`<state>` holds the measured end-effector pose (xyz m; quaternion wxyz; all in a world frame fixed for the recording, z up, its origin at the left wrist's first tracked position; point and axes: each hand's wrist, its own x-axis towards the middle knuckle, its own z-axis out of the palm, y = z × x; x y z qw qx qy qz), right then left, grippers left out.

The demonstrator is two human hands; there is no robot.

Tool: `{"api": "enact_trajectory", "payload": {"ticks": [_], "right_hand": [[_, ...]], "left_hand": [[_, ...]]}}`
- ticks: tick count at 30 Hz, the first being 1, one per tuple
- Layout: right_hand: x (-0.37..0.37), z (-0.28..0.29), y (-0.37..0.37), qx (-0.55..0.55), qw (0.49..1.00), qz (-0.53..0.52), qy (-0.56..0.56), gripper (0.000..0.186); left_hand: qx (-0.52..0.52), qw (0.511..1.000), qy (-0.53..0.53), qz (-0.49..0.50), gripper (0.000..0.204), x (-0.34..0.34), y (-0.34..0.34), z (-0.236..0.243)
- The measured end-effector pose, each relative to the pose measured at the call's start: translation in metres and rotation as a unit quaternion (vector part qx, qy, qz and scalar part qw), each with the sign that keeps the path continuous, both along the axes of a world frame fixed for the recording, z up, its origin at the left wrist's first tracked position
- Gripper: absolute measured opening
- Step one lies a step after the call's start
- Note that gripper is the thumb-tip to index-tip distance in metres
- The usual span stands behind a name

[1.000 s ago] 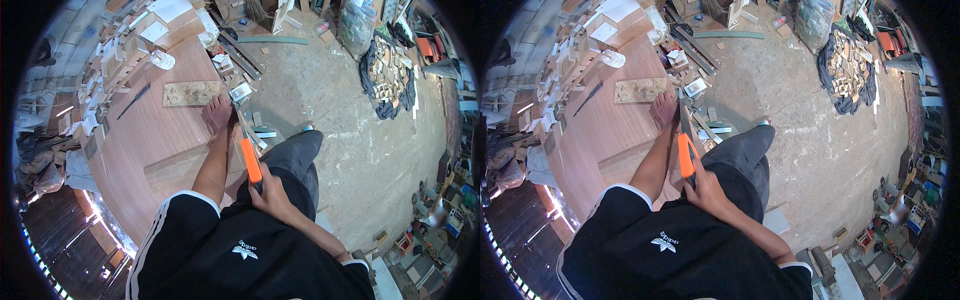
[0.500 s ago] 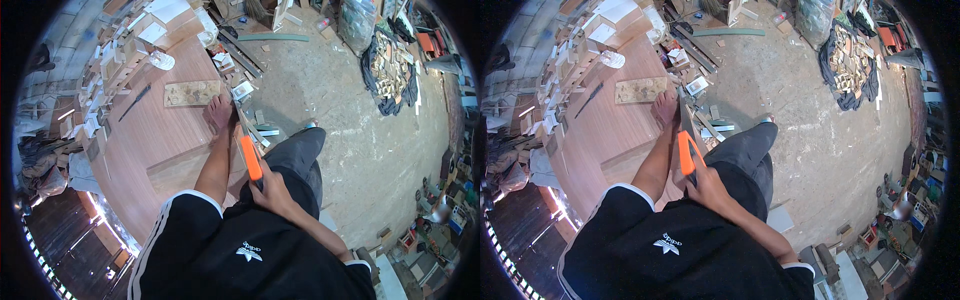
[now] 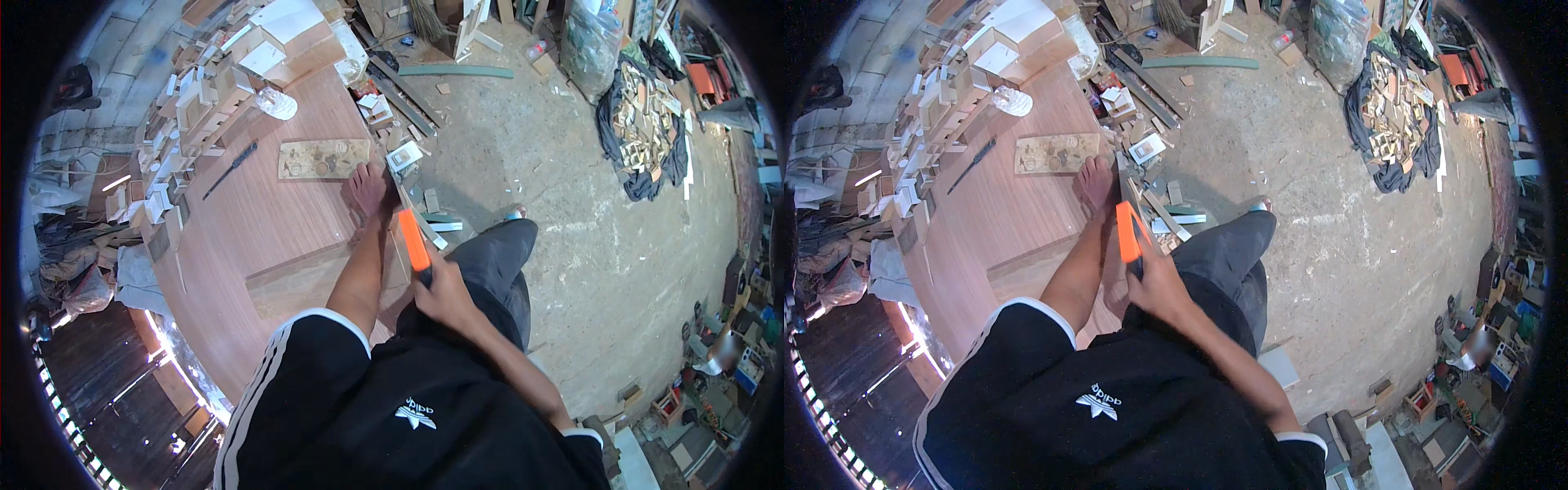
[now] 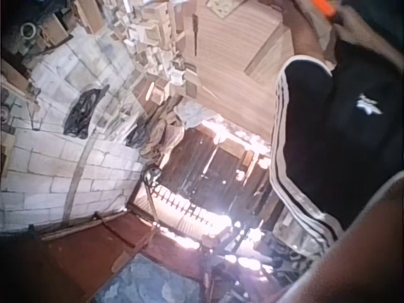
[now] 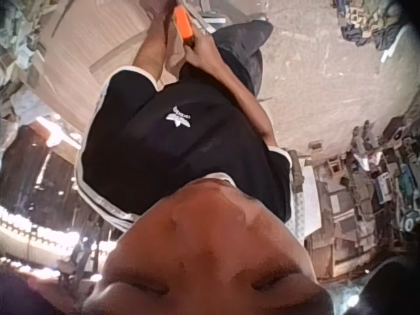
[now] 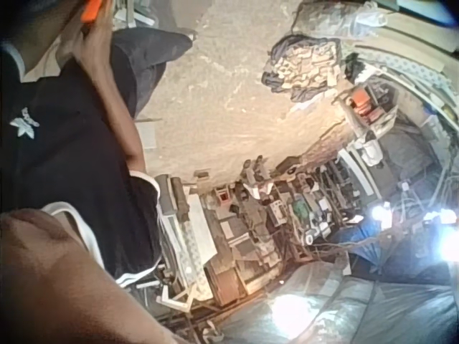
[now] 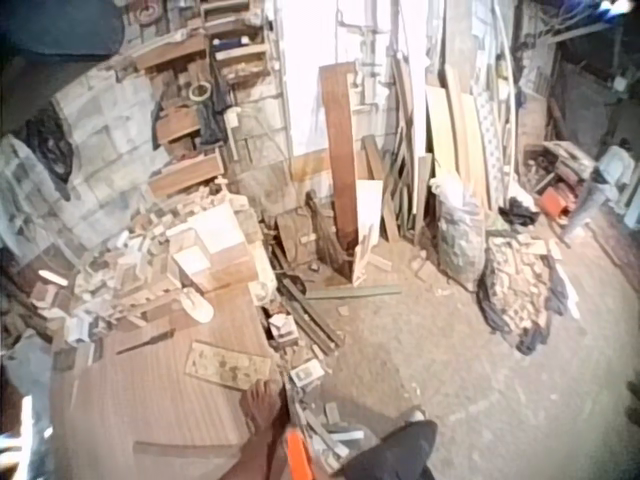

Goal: Sawing a wooden board with a hand saw in a workshop environment.

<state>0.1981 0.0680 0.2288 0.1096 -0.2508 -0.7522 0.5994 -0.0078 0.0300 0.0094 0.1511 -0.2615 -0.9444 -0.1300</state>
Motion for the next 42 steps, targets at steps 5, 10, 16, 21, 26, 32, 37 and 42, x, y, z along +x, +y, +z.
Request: {"api": "enact_trajectory", "payload": {"ticks": [5, 10, 16, 21, 26, 32, 37, 42], "right_hand": [[0.047, 0.075, -0.002, -0.119, 0.99, 0.038, -0.067, 0.031], [0.017, 0.014, 0.006, -0.038, 0.998, 0.006, -0.056, 0.026], [-0.01, -0.007, 0.005, -0.021, 0.998, 0.031, -0.048, 0.04], [0.033, 0.059, -0.007, -0.087, 0.993, 0.055, -0.054, 0.046], [0.02, 0.022, -0.003, -0.034, 0.998, 0.033, -0.046, 0.047], [-0.015, -0.013, 0.008, -0.041, 0.997, 0.039, -0.045, 0.047], [0.006, 0.097, 0.023, -0.086, 0.987, 0.074, -0.118, 0.037], [-0.018, 0.132, 0.054, 0.007, 0.998, 0.066, 0.003, 0.028]], "left_hand": [[-0.019, 1.0, 0.021, -0.007, 0.009, -0.005, 0.0, -0.01], [-0.054, 0.998, 0.026, -0.006, 0.007, -0.011, 0.002, -0.013], [-0.037, 0.998, 0.044, 0.025, 0.016, -0.005, 0.007, -0.01], [-0.027, 0.999, 0.015, 0.033, 0.012, -0.007, -0.001, -0.003], [-0.039, 0.998, 0.053, 0.016, 0.011, -0.01, -0.002, -0.007], [-0.077, 0.994, 0.068, 0.031, 0.017, -0.006, 0.007, -0.009], [-0.056, 0.998, -0.008, 0.021, 0.024, 0.008, 0.015, 0.013], [-0.054, 0.996, -0.056, 0.033, 0.024, 0.002, 0.003, 0.025]]}}
